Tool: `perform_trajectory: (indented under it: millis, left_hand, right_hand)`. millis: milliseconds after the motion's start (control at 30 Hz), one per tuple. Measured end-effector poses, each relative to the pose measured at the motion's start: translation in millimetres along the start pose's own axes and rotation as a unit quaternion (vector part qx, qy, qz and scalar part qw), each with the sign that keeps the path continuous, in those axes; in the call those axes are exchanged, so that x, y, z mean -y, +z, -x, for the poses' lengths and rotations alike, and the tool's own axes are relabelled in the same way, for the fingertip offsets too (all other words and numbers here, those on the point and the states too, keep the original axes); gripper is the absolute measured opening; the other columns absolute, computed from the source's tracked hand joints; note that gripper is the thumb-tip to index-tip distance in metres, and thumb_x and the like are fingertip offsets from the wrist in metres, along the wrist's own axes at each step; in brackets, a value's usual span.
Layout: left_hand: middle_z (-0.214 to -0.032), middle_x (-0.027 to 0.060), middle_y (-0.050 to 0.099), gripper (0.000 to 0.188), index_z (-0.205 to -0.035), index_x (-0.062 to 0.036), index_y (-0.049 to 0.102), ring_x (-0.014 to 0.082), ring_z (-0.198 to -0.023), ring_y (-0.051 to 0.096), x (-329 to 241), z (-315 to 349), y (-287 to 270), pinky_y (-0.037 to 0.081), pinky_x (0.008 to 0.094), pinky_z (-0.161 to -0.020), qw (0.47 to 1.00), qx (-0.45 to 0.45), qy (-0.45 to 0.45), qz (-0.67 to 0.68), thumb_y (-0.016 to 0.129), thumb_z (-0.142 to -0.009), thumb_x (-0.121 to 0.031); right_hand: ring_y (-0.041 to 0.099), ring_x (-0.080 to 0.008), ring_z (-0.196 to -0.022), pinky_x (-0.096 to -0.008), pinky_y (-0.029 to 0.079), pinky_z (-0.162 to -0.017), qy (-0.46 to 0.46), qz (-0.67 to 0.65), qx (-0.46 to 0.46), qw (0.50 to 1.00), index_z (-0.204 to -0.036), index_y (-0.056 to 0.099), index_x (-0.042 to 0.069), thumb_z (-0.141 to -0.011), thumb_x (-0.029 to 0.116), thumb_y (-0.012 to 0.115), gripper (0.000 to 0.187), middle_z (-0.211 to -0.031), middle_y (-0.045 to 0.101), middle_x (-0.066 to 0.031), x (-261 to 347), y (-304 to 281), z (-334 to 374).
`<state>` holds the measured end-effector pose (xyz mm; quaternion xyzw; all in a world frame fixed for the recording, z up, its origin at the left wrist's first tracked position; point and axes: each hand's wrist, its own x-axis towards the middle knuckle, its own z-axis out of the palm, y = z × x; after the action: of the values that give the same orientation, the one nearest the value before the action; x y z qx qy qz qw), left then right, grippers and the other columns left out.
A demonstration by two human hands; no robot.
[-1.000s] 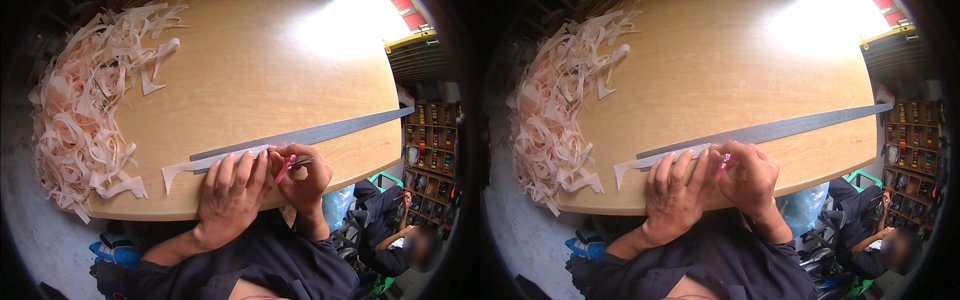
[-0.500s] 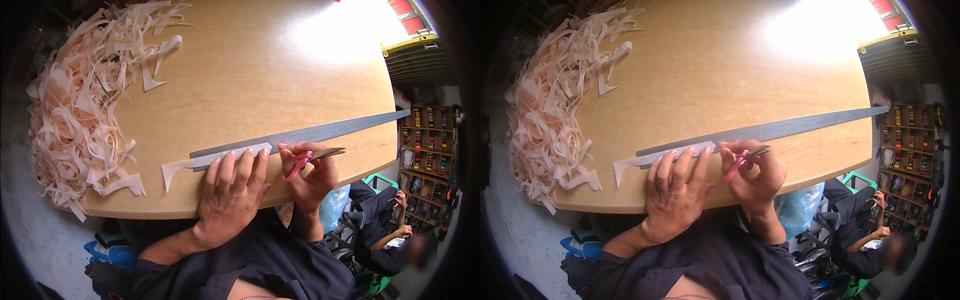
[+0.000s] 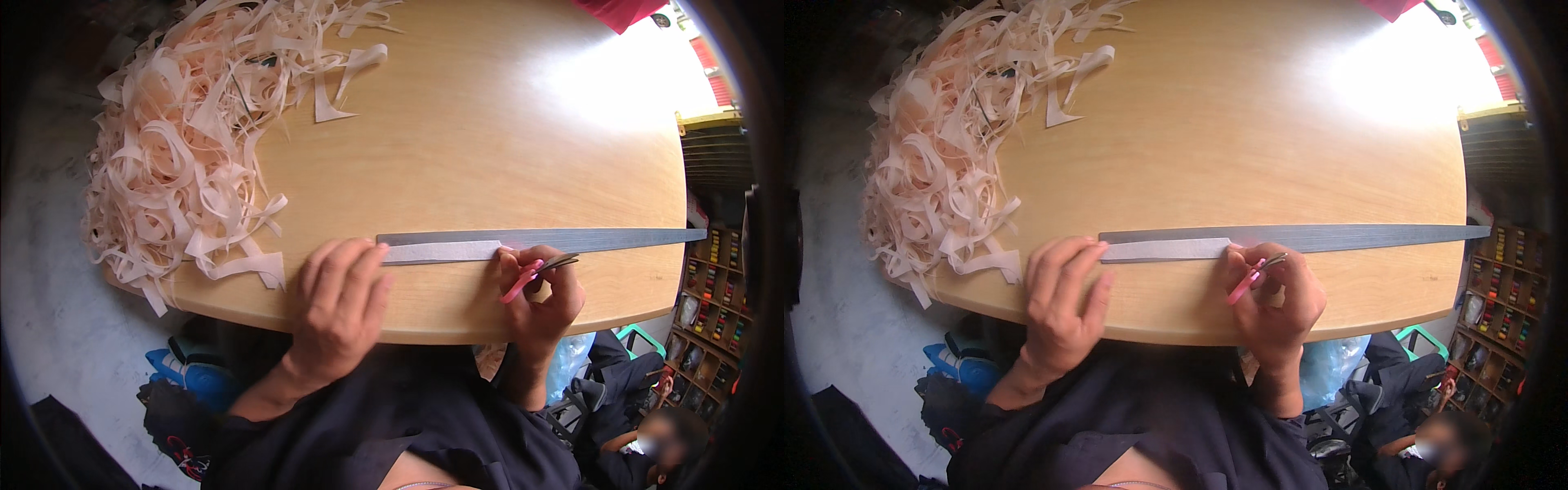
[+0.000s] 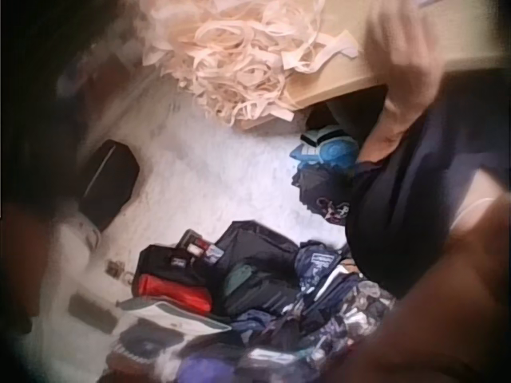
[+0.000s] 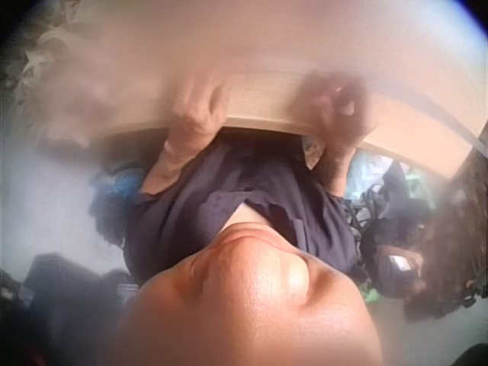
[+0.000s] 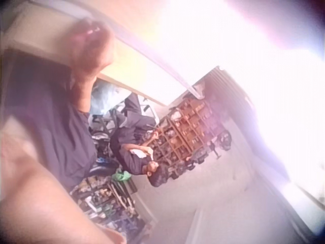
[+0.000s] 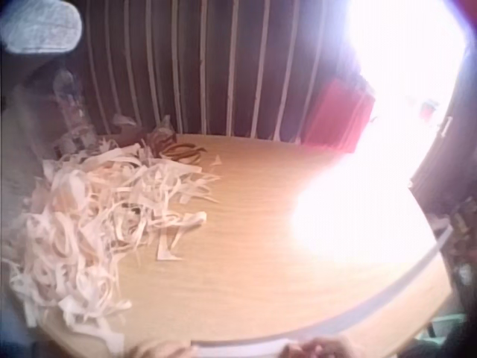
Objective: The person repeatedly measures and cuts light-colored rubber strips to a uniform length using a metal ruler and pink scissors. They place cut pieces into a growing pile on the table. At one point, they measure a strip against their bare left leg to check length.
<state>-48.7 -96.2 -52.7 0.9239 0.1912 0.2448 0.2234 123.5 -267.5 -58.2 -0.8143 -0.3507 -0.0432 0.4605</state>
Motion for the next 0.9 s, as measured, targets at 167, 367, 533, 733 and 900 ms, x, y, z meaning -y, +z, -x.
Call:
perform_trajectory:
  millis: [167, 367, 533, 733, 900]
  left_hand:
    - [-0.110, 0.0125, 0.066, 0.023, -0.106, -0.0003, 0.074, 0.0326, -0.100, 0.063, 15, 0, -7, 0.051, 0.0425, -0.086, 0.999, -0.039, -0.006, -0.012, 0.080, -0.084, -0.001]
    - [-0.103, 0.0119, 0.066, 0.021, -0.103, -0.0042, 0.074, 0.0323, -0.096, 0.063, 15, -7, -7, 0.050, 0.0429, -0.085, 0.999, -0.037, -0.018, 0.005, 0.079, -0.084, 0.001]
    - [-0.104, 0.0079, 0.064, 0.017, -0.099, -0.0057, 0.072, 0.0285, -0.099, 0.061, 17, -9, -6, 0.048, 0.0419, -0.088, 0.999, -0.034, 0.001, -0.024, 0.080, -0.084, -0.005]
    - [-0.105, 0.0057, 0.063, 0.018, -0.101, -0.0076, 0.070, 0.0270, -0.102, 0.061, 19, -9, -6, 0.047, 0.0419, -0.091, 0.998, -0.017, 0.021, -0.052, 0.079, -0.085, -0.008]
    - [-0.106, 0.0096, 0.064, 0.021, -0.104, -0.0047, 0.069, 0.0318, -0.102, 0.062, 23, -9, -7, 0.046, 0.0452, -0.090, 0.999, -0.004, 0.040, -0.030, 0.077, -0.085, -0.005]
  right_hand:
    - [0.057, -0.0045, -0.058, -0.0202, 0.040, -0.052, 0.013, -0.004, 0.005, 1.000, -0.093, 0.067, 0.003, -0.087, 0.004, 0.085, 0.019, -0.075, 0.073, -0.0039, 0, 0, 1]
    - [0.057, -0.0045, -0.059, -0.0200, 0.040, -0.052, 0.007, -0.012, 0.008, 1.000, -0.093, 0.066, 0.002, -0.088, 0.003, 0.084, 0.018, -0.077, 0.073, -0.0051, 0, -1, 1]
    - [0.063, -0.0069, -0.062, -0.0198, 0.044, -0.055, 0.002, -0.016, 0.001, 1.000, -0.096, 0.065, 0.002, -0.089, 0.003, 0.083, 0.019, -0.080, 0.074, -0.0059, -2, -1, 2]
    - [0.070, -0.0141, -0.070, -0.0256, 0.053, -0.063, 0.094, -0.187, 0.072, 0.975, -0.104, 0.063, -0.001, -0.093, 0.026, 0.083, 0.036, -0.081, 0.073, -0.0079, 27, -9, 15]
    - [0.061, -0.0126, -0.069, -0.0276, 0.050, -0.063, 0.320, -0.514, 0.483, 0.632, -0.105, 0.057, 0.003, -0.102, 0.044, 0.067, 0.043, -0.081, 0.069, -0.0081, 58, -19, 24]
